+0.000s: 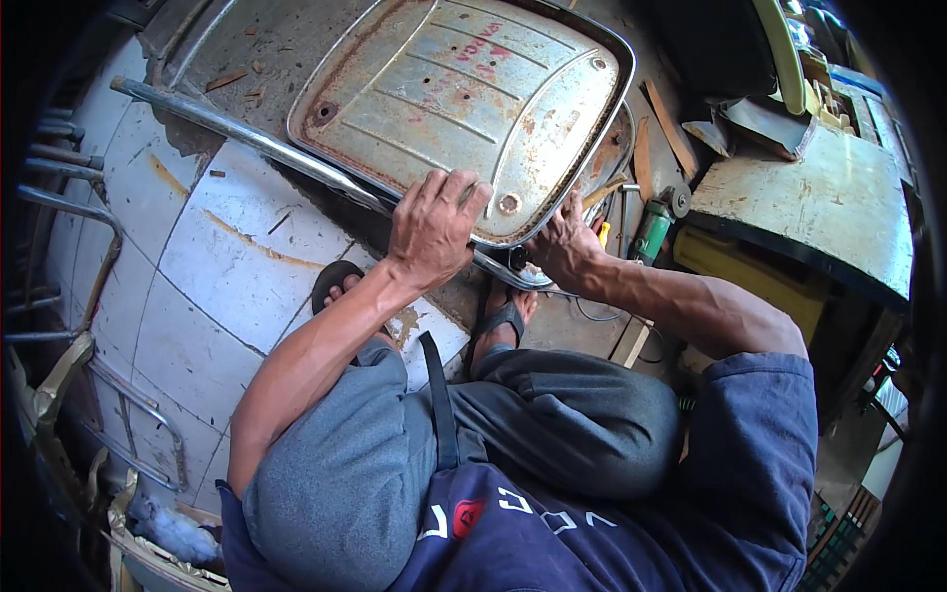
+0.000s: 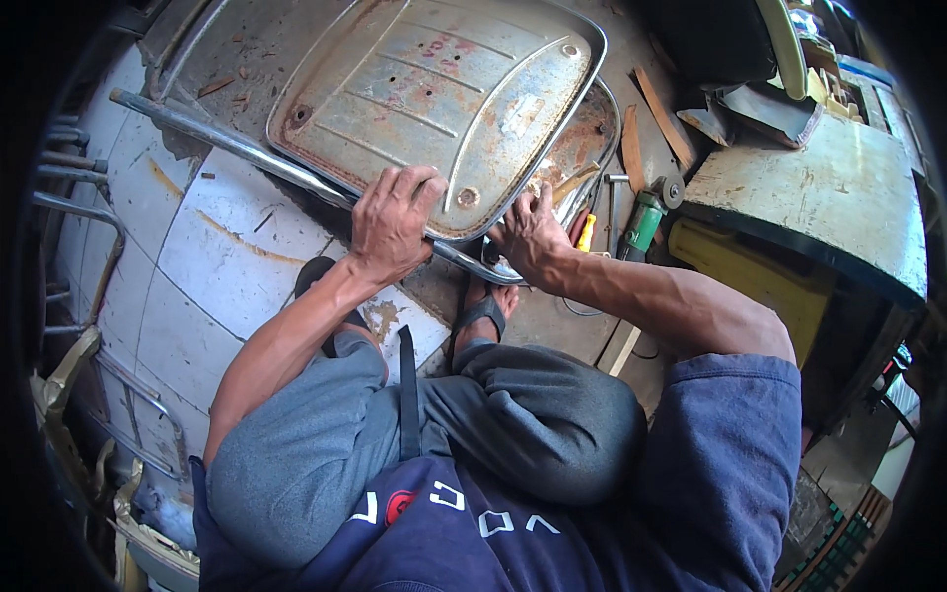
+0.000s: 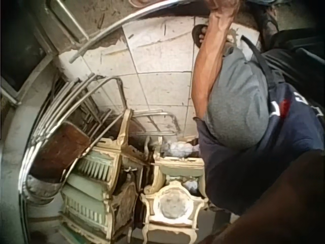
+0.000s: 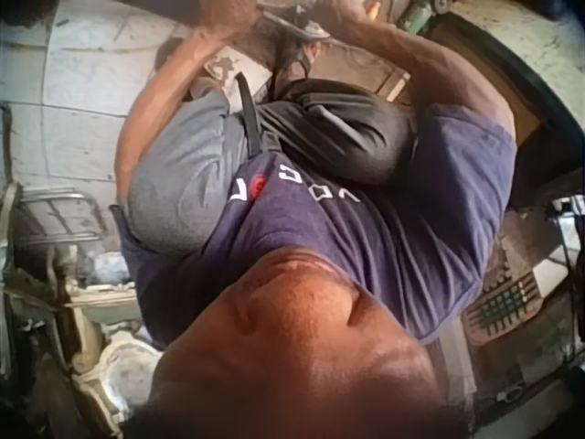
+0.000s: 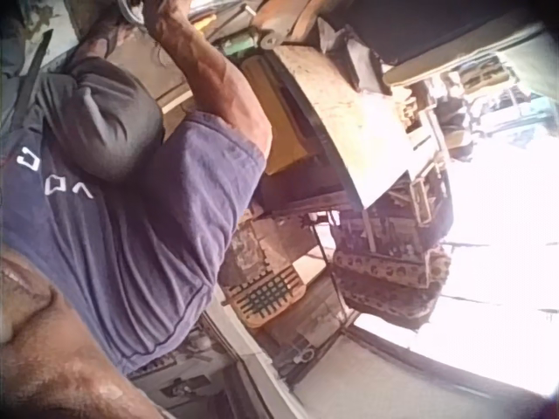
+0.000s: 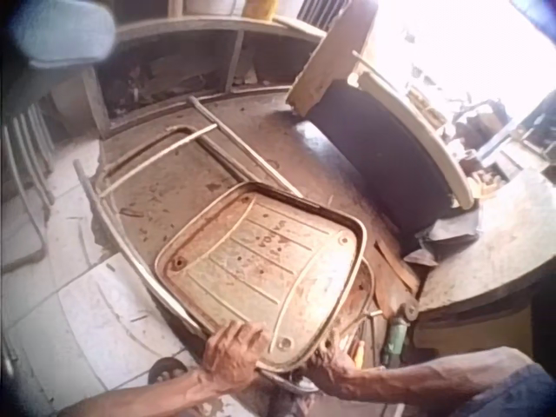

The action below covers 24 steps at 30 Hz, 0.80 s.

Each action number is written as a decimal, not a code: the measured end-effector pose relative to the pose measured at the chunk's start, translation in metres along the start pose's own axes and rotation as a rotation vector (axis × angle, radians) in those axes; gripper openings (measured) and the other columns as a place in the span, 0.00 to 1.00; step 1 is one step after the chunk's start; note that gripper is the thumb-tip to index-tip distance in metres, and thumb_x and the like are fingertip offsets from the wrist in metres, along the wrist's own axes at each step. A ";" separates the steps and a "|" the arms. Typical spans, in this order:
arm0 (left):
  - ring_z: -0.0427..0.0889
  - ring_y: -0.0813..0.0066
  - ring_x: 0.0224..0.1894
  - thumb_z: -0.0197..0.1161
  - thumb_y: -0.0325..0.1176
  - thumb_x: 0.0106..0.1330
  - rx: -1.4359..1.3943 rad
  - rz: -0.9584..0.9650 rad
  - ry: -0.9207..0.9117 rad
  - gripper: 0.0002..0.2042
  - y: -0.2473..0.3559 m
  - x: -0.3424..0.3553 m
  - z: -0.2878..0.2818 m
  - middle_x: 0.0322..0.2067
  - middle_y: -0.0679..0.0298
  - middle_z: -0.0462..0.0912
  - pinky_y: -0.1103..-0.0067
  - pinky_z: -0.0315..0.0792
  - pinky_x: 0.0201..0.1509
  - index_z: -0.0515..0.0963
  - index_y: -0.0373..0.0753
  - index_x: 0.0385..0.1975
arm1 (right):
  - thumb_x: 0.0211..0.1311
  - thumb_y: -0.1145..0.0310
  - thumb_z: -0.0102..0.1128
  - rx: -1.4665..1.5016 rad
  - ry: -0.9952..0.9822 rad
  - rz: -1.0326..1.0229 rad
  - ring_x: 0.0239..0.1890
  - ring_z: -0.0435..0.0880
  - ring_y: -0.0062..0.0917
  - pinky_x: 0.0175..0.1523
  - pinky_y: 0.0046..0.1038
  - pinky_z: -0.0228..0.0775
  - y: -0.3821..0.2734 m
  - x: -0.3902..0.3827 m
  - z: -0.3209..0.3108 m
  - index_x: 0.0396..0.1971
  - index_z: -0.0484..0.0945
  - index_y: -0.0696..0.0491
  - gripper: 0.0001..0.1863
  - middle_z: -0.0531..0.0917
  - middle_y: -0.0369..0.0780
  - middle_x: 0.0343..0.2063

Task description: The person repairs a metal chair frame by using a screwdriver, pliers, and a hammer to secure the seat and backrest, and then uses an angle grinder to smooth out a metal component.

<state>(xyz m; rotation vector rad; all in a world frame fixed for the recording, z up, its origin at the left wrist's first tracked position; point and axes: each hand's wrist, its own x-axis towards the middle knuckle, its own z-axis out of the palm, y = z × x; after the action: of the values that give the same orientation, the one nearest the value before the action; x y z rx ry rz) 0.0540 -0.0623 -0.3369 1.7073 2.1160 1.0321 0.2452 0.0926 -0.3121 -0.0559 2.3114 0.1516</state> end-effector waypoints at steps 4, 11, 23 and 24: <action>0.76 0.56 0.49 0.68 0.24 0.41 0.020 0.067 -0.019 0.28 -0.005 0.000 0.003 0.50 0.62 0.75 0.63 0.74 0.51 0.75 0.43 0.48 | 0.71 0.60 0.51 0.004 -0.037 0.056 0.61 0.74 0.48 0.66 0.57 0.59 0.010 0.001 0.011 0.60 0.74 0.57 0.24 0.76 0.52 0.58; 0.78 0.62 0.45 0.60 0.24 0.55 0.106 0.116 0.021 0.18 -0.007 -0.003 0.002 0.48 0.61 0.78 0.67 0.73 0.44 0.77 0.44 0.47 | 0.72 0.61 0.46 0.129 -0.019 -0.083 0.55 0.77 0.39 0.59 0.46 0.64 0.033 0.011 0.016 0.52 0.80 0.56 0.19 0.80 0.49 0.50; 0.79 0.65 0.45 0.58 0.28 0.61 0.132 0.136 0.017 0.11 -0.006 -0.004 0.003 0.49 0.62 0.81 0.68 0.74 0.46 0.78 0.43 0.43 | 0.64 0.62 0.55 0.195 -0.149 -0.425 0.67 0.71 0.46 0.72 0.46 0.61 0.074 0.046 0.007 0.60 0.72 0.53 0.25 0.73 0.51 0.62; 0.79 0.65 0.45 0.58 0.28 0.61 0.135 0.129 0.034 0.11 -0.006 0.000 0.006 0.49 0.62 0.81 0.68 0.74 0.46 0.78 0.43 0.43 | 0.68 0.59 0.51 0.141 -0.117 -0.372 0.67 0.70 0.47 0.72 0.49 0.60 0.072 0.034 0.021 0.60 0.71 0.53 0.23 0.73 0.51 0.62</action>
<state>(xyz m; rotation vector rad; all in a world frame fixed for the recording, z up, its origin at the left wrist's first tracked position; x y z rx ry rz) 0.0527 -0.0604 -0.3447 1.9252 2.1657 0.9783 0.2313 0.1674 -0.3443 -0.3913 2.1471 -0.1921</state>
